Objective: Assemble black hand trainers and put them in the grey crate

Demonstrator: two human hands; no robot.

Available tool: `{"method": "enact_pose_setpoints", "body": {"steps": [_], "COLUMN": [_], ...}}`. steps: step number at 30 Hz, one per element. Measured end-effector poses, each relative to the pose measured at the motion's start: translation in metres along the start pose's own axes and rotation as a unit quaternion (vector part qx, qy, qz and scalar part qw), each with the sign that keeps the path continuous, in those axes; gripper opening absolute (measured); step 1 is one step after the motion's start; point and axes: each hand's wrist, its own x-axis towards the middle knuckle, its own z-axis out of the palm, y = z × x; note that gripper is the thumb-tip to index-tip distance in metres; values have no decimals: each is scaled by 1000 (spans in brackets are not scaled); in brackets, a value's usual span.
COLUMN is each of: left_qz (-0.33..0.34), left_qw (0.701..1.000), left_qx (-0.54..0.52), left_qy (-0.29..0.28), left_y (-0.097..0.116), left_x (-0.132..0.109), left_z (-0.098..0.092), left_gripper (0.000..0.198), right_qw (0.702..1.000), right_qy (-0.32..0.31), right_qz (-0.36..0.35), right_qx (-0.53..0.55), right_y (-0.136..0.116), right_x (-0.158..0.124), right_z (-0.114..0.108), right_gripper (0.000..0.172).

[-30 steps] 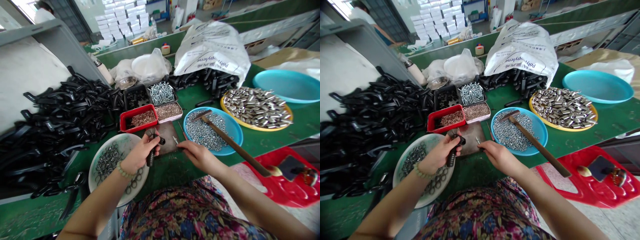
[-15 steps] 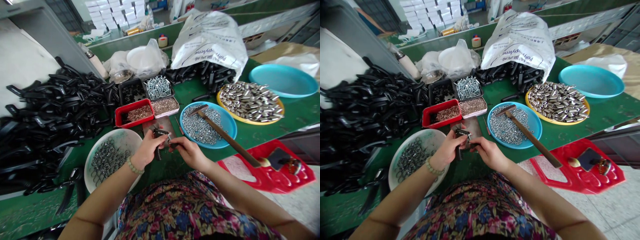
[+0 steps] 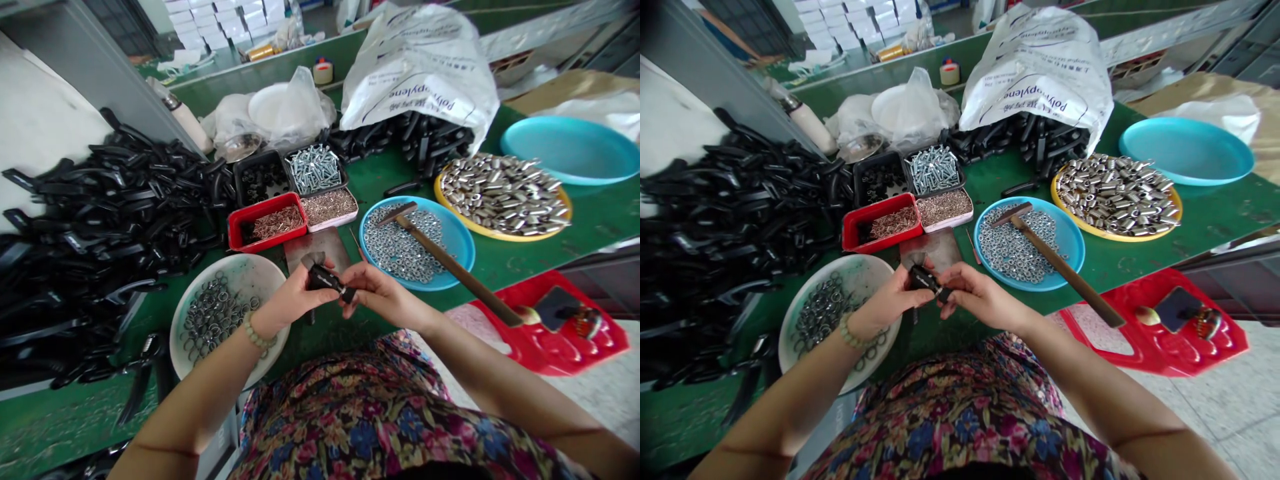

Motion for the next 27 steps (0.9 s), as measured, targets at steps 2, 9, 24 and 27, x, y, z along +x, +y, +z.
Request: {"method": "enact_pose_setpoints", "body": {"steps": [2,9,24,27], "left_qz": [15,48,106,162], "left_qw": [1000,995,974,880], "left_qx": [14,-58,173,438], "left_qy": [0,63,102,91], "left_y": [0,-11,2,-8], "left_x": [0,3,-2,21], "left_z": [3,10,-23,-41], "left_gripper": [50,49,50,41], "right_qw": [996,993,989,869], "right_qy": [-4,43,25,30], "right_qz": [11,-13,50,-55], "right_qx": [89,111,-140,-491], "right_y": [1,5,-12,-24], "right_x": [2,7,62,133], "right_z": [0,6,1,-12], "right_gripper": [25,21,23,19]}}
